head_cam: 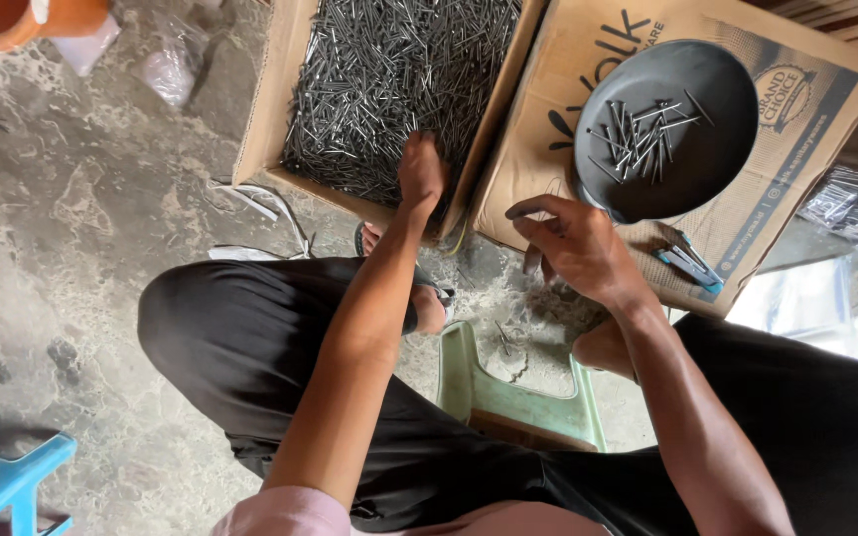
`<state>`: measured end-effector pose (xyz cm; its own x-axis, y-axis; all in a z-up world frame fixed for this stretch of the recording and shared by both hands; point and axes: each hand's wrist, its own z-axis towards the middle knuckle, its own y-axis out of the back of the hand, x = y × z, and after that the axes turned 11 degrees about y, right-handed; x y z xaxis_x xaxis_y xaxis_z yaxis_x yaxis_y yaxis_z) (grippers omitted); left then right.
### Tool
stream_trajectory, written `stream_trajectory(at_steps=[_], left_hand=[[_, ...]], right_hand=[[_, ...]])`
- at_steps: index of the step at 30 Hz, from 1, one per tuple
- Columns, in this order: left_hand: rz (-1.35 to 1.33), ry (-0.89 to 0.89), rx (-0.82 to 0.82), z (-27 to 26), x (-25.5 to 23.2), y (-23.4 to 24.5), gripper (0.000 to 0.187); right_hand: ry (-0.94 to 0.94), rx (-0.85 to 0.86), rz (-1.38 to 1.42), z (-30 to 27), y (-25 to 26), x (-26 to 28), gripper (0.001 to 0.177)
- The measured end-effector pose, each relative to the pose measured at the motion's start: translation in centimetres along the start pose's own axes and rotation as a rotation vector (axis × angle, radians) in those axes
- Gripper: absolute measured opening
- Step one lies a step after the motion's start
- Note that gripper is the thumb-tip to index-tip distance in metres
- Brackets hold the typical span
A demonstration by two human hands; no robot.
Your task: The person sits on a low stool and repeatedly picks up handfuls of nails from a cardboard box, transferring them into a black bowl placed on another box. The person uses both hands to scoop and move the nails.
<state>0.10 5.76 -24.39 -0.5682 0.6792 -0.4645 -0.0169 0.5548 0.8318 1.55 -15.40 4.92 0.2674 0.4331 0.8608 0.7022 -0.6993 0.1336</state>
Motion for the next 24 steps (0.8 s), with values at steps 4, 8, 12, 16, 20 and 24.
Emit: stream_trajectory(at_steps=[4,8,12,16,20,24], left_hand=[[-0.056,0.068,-0.012,-0.5,1.1,0.6,0.024],[-0.016,0.049,-0.072,-1.6,1.3,3.1,0.014],[-0.125,0.151,0.012,-1.5,2.9,2.6,0.02],[-0.333,0.146,0.053,-3.8,-1.3,6.4,0.023],[-0.545,0.079,0.155,-5.7,-6.6,9.5,0.023],[-0.616,-0.059,0.365,-11.4,-13.2,16.7,0.019]], right_hand=[[0.102,-0.037,-0.015,-0.8,-0.4,-0.3,0.024],[0.116,-0.057,-0.074,-1.8,-1.1,0.3,0.021],[0.077,-0.064,-0.112,-3.1,-2.0,1.5,0.023],[0.101,-0.065,-0.133,-3.7,-3.0,1.4,0.024],[0.102,-0.208,-0.241,-3.2,-4.2,0.1,0.027],[0.245,-0.353,0.2,-2.7,-4.0,-0.6,0.057]])
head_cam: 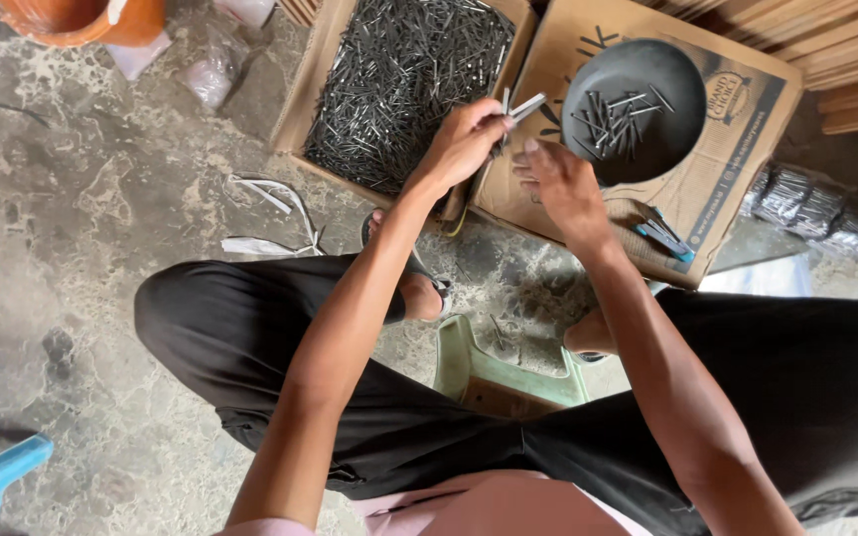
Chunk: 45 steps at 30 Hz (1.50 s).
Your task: The person sits on a low stool and repeatedly picks up handfuls of nails from a cardboard box, transferring them into a black bowl placed on another box. The person uses both hands to scoop and move the nails.
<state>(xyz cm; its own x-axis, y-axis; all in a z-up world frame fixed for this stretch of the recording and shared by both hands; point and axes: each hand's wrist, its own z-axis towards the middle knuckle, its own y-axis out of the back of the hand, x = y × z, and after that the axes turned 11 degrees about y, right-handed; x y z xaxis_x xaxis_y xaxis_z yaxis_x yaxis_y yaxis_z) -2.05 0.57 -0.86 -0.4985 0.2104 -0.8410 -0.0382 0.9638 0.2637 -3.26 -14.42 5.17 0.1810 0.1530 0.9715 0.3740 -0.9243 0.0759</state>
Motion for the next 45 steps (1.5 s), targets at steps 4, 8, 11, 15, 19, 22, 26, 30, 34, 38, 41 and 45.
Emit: stream_trajectory(at_steps=[4,8,11,15,19,22,26,30,34,38,41,45], left_hand=[[0.171,-0.052,0.182,-3.4,-3.6,-1.3,0.022],[0.465,-0.162,0.127,-3.8,-4.1,-3.9,0.013],[0.581,-0.227,0.081,-3.5,-3.9,-5.1,0.012],[0.658,-0.43,0.013,-3.2,-4.0,-5.9,0.023],[0.28,-0.31,0.204,-3.9,-7.1,-3.2,0.029],[0.22,-0.377,-0.014,-0.3,-4.3,-1.1,0.029],[0.085,-0.089,-0.143,3.8,2.2,1.9,0.028],[0.139,0.271,-0.199,4.8,11.0,1.5,0.027],[0.214,0.355,-0.088,8.9,22.2,-1.1,0.041],[0.298,0.297,-0.095,7.3,20.3,-1.5,0.027],[0.298,0.3,-0.083,7.4,17.7,-1.7,0.027],[0.514,0.205,0.009,13.3,21.7,-2.2,0.042]], right_hand=[[-0.107,-0.14,0.303,0.1,0.0,1.3,0.048],[-0.21,-0.303,0.534,0.7,1.4,-0.8,0.027],[-0.246,-0.328,0.642,0.2,2.1,0.0,0.022],[-0.211,-0.307,0.723,0.9,3.6,-1.3,0.022],[-0.257,-0.265,0.729,1.1,5.5,1.0,0.026],[-0.301,-0.486,1.009,1.6,6.5,1.5,0.026],[-0.274,-0.555,0.995,2.3,7.0,0.6,0.012],[-0.259,-0.522,1.058,3.7,8.5,-5.3,0.01],[-0.224,-0.545,0.786,3.2,5.9,-2.5,0.003],[-0.148,-0.328,0.524,3.4,4.1,-0.6,0.019],[-0.12,-0.202,0.436,3.7,3.1,-1.4,0.016],[-0.095,-0.03,0.315,3.7,1.2,-1.3,0.021]])
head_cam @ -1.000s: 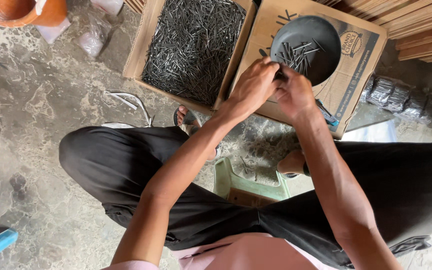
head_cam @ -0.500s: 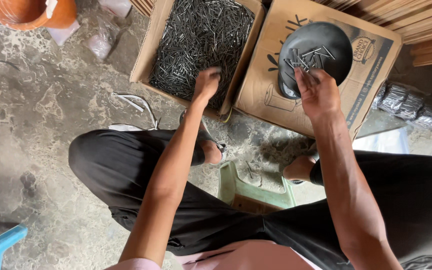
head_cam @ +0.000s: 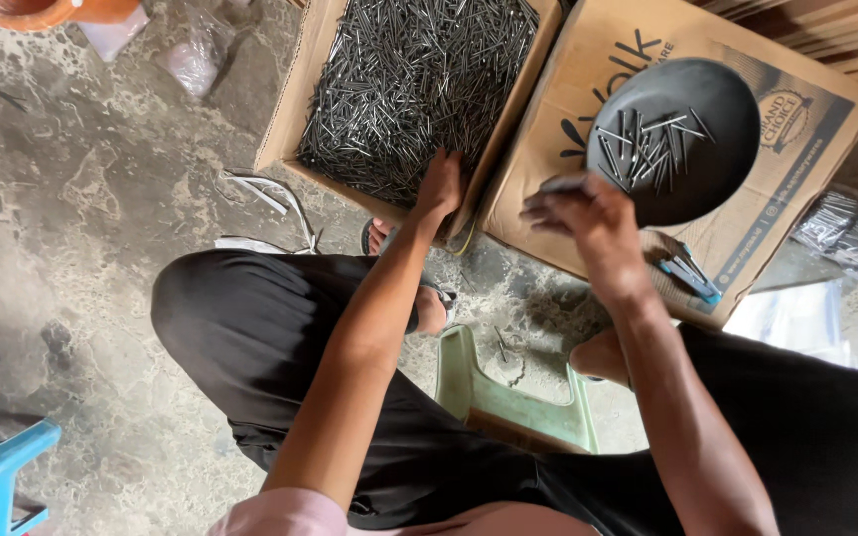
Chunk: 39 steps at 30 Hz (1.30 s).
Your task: The person sits on a low stool and repeatedly picks up handfuls of nails from a cardboard box, transferring them into a black bowl placed on another box. The person uses both hands to scoop and move the nails.
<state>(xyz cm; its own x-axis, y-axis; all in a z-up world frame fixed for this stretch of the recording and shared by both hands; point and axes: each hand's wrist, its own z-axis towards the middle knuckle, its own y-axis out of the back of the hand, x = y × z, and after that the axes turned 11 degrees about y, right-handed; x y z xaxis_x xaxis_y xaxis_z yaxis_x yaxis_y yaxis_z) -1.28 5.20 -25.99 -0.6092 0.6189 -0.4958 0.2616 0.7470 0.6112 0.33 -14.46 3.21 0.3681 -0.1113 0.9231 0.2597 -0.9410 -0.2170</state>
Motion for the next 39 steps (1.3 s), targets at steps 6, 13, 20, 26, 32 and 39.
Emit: stream_trajectory(at_steps=[6,13,20,26,32,39], left_hand=[[0.049,-0.154,-0.176,1.8,-0.3,-0.8,0.051],[-0.032,-0.119,-0.199,4.0,0.4,-1.7,0.038],[-0.131,-0.012,-0.258,2.4,0.1,-1.7,0.022],[-0.263,0.164,-0.362,-1.2,-1.7,1.1,0.016],[-0.406,0.218,-0.428,-2.8,-1.1,2.6,0.016],[-0.628,0.088,-0.499,-4.6,-2.4,5.9,0.016]], right_hand=[[-0.187,0.138,-0.168,0.1,-1.0,-1.2,0.02],[-0.185,0.188,-0.216,0.8,-0.3,-2.5,0.019],[-0.166,0.188,-0.232,1.0,0.3,-2.1,0.019],[-0.016,0.218,-0.294,0.9,1.1,-1.8,0.016],[0.053,0.218,-0.311,0.1,0.9,-1.5,0.016],[0.009,0.203,-0.418,-1.3,-0.5,-1.1,0.017]])
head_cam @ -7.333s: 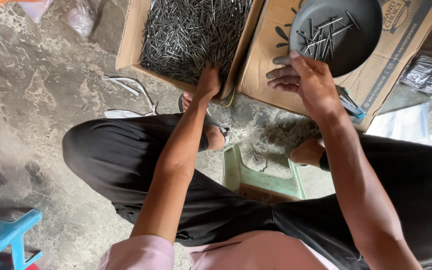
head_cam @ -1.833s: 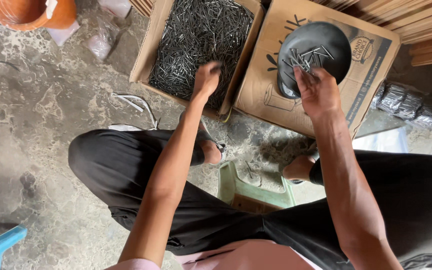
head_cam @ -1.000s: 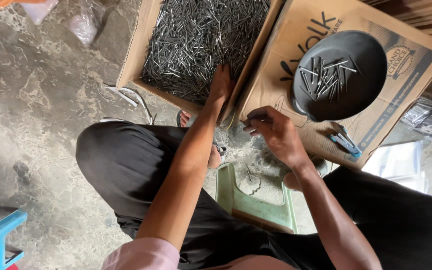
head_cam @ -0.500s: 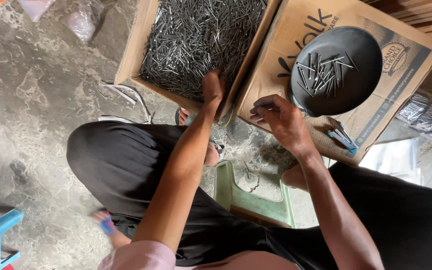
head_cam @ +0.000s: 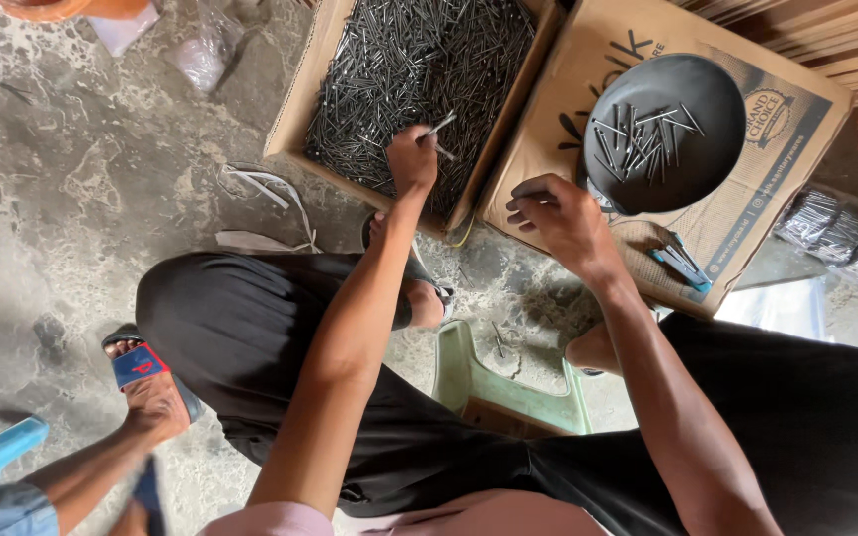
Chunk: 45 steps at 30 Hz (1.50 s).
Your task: The person sits on a low stool and repeatedly picks up handfuls of nails from a cardboard box, transferring them into a black bowl placed on another box. The person uses both hands to scoop and move the nails.
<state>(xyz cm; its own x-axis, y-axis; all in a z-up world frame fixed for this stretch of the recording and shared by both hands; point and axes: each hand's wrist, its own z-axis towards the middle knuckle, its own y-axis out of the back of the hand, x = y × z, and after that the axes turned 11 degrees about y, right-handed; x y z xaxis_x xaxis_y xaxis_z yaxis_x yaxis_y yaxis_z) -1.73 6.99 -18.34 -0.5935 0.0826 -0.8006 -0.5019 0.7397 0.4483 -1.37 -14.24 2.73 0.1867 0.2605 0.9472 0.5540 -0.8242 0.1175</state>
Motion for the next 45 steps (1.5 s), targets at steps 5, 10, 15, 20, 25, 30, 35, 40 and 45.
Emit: stream_trajectory(at_steps=[5,10,15,20,25,30,35,40,45], left_hand=[[-0.214,-0.041,0.231,-4.2,-9.8,1.4,0.014],[-0.307,-0.115,0.516,-10.7,-16.8,0.7,0.014],[0.055,-0.559,0.531,-15.0,-18.4,-0.1,0.009],[0.245,-0.745,0.438,-13.9,-18.5,-0.1,0.028],[0.164,-0.489,0.279,-6.7,-13.4,0.4,0.023],[0.082,-0.073,0.305,-1.8,-2.1,-0.2,0.021],[0.245,0.01,0.296,-0.9,5.4,-2.5,0.028],[0.306,0.003,0.303,-1.3,4.0,-2.9,0.027],[0.331,-0.14,0.288,2.7,4.2,-5.8,0.031]], right_hand=[[-0.026,-0.057,-0.053,0.2,-0.3,0.2,0.029],[-0.069,-0.106,0.365,0.1,0.3,2.0,0.066],[-0.13,-0.469,0.776,-0.5,1.6,4.5,0.04],[-0.104,-0.584,0.856,-0.5,3.2,3.1,0.018],[-0.181,-0.67,0.862,0.6,5.2,0.1,0.022],[-0.171,-0.662,1.101,1.6,7.5,-5.9,0.019],[-0.201,-0.689,1.106,1.4,7.1,-4.6,0.021],[-0.252,-0.647,1.119,1.6,5.8,-2.6,0.019],[-0.307,-0.424,0.726,1.7,3.4,0.6,0.016]])
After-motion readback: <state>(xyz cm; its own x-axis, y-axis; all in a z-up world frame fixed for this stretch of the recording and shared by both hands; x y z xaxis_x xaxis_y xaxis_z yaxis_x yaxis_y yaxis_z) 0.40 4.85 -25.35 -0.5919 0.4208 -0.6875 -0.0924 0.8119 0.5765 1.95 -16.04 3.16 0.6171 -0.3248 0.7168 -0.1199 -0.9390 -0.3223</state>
